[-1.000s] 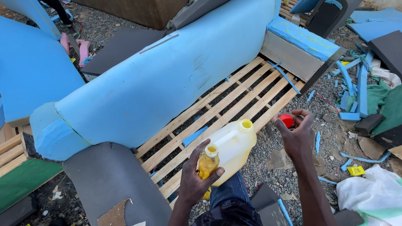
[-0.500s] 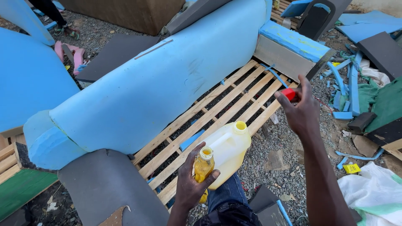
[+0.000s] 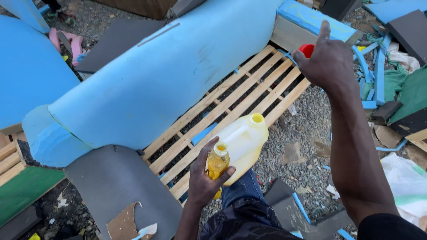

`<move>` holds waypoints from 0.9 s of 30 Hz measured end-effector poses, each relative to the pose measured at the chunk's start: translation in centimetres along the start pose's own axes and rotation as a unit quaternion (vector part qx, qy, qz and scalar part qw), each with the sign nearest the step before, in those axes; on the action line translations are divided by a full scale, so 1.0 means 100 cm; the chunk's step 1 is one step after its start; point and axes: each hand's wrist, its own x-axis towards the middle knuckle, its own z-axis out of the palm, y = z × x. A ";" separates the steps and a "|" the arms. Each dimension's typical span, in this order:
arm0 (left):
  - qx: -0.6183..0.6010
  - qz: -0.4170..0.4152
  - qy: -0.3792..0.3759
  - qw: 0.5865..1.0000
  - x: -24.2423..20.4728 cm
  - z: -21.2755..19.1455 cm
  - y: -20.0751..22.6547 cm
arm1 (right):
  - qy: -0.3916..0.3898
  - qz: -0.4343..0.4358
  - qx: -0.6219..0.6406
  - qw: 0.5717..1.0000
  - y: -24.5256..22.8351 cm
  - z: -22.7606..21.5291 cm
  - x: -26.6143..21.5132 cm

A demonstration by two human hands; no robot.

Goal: Refilling a small adhesive bottle from a larger container and wiping it with a rag in a workshop environment.

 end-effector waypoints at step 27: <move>-0.020 0.008 -0.001 1.000 0.002 0.002 -0.002 | 0.007 -0.003 -0.187 0.982 0.029 0.026 0.059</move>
